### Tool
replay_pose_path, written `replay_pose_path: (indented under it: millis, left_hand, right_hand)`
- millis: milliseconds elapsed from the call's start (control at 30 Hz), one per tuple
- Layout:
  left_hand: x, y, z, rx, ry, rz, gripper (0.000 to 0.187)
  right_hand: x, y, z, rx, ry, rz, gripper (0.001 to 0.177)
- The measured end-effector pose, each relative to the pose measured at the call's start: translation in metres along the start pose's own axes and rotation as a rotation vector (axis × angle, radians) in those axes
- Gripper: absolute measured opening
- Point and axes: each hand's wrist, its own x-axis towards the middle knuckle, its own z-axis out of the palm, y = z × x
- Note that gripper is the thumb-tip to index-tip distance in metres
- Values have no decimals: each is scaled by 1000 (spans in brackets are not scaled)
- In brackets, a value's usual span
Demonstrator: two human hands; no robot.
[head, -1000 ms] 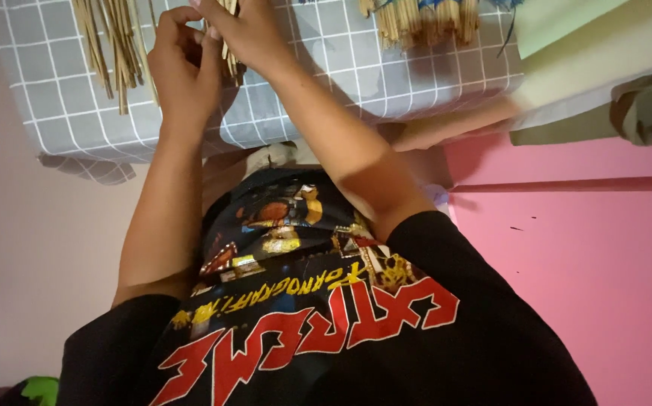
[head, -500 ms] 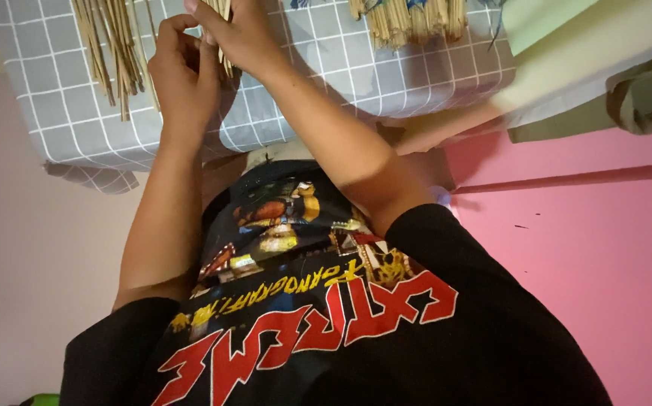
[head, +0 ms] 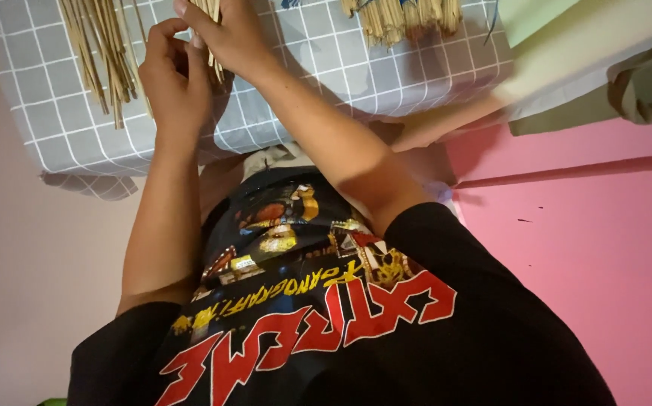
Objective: Gathering thin wooden sticks into bundles and securing them with blue string.
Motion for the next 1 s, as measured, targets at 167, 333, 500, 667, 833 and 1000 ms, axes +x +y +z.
replay_pose_path:
  millis: [167, 333, 500, 667, 833, 1000]
  left_hand:
    - [0, 4, -1, -5, 13, -1, 20]
    - [-2, -7, -1, -96, 108, -64, 21]
    - [-1, -4, -12, -128, 184, -92, 23]
    - [4, -16, -46, 121, 198, -14, 22]
    - [5, -48, -61, 572, -26, -283, 26]
    - [1, -48, -43, 652, 119, -45, 9]
  right_hand:
    - [1, 1, -5, 90, -47, 12, 27]
    - [6, -9, -11, 93, 85, 26, 28]
    - [2, -26, -20, 181, 85, 82, 29]
    - [0, -21, -21, 204, 95, 262, 31]
    - [1, -10, -21, 269, 25, 180, 23]
    - [2, -1, -22, 251, -29, 264, 28]
